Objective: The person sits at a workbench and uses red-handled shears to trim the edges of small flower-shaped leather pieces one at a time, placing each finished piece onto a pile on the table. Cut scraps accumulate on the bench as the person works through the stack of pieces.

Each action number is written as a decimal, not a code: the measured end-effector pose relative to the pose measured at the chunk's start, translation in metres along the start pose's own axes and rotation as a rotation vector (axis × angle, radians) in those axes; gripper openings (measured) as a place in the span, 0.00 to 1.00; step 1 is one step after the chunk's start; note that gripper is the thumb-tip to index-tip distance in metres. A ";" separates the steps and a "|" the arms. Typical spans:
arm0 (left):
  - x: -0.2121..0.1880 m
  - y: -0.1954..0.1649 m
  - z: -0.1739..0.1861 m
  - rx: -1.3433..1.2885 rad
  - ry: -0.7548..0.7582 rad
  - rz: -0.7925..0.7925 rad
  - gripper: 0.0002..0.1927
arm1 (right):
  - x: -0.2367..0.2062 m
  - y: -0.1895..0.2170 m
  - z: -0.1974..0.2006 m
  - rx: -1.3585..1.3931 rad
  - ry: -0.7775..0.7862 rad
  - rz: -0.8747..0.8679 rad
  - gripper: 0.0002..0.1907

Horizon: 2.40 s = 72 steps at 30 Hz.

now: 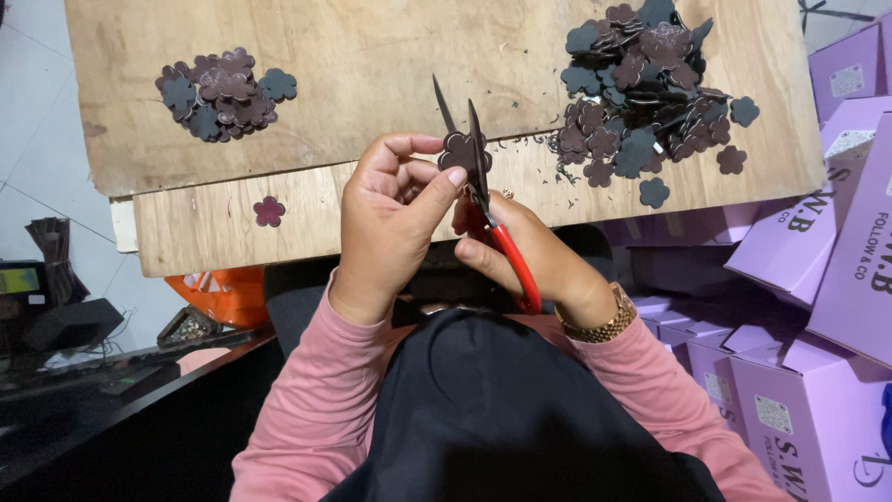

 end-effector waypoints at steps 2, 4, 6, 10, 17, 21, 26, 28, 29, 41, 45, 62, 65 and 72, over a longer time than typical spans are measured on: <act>0.000 -0.001 0.000 0.004 -0.008 -0.015 0.14 | 0.001 -0.001 -0.001 0.018 -0.007 0.023 0.24; 0.000 -0.001 -0.001 -0.004 -0.015 -0.023 0.14 | 0.002 -0.004 -0.002 0.051 -0.006 0.019 0.25; 0.000 0.000 -0.001 -0.022 -0.022 -0.024 0.14 | 0.002 -0.007 -0.002 0.069 -0.008 0.011 0.26; -0.001 0.004 0.002 -0.003 -0.025 -0.024 0.12 | 0.003 -0.011 -0.002 0.051 -0.028 -0.006 0.28; 0.003 0.008 0.008 -0.046 -0.085 -0.045 0.06 | 0.002 -0.010 -0.002 0.117 0.097 0.036 0.32; 0.003 0.010 0.007 -0.120 -0.079 -0.010 0.05 | 0.000 -0.011 0.003 0.371 0.055 0.030 0.22; 0.000 0.018 -0.003 -0.172 -0.002 0.041 0.06 | 0.004 -0.017 0.017 0.688 -0.204 0.039 0.09; -0.001 0.021 -0.007 -0.154 0.052 0.058 0.05 | 0.004 -0.018 0.023 0.692 -0.285 0.027 0.09; -0.002 0.023 -0.010 -0.137 0.092 0.063 0.05 | 0.002 -0.019 0.026 0.694 -0.327 0.021 0.10; -0.004 0.018 -0.024 -0.042 0.088 0.018 0.06 | -0.008 0.001 0.032 0.541 -0.398 0.235 0.15; -0.004 0.017 -0.028 -0.117 0.069 0.018 0.07 | -0.008 -0.003 0.035 0.621 -0.381 0.235 0.14; -0.001 0.016 -0.037 -0.078 0.108 0.024 0.07 | -0.011 -0.005 0.045 0.635 -0.374 0.164 0.13; -0.003 0.011 -0.035 0.030 0.104 -0.013 0.06 | -0.013 -0.001 0.043 0.614 -0.383 0.187 0.14; -0.003 0.010 -0.030 0.078 0.029 -0.009 0.04 | -0.020 0.017 0.039 0.278 -0.453 0.261 0.17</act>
Point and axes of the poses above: each hand's wrist, its own x-axis towards the middle knuckle, its own z-axis out of the back of the hand, y = z × x, the point moved 7 cm from there along x, towards the middle knuckle, and after that the axes turned 12 degrees about -z, right-handed, at the moved point
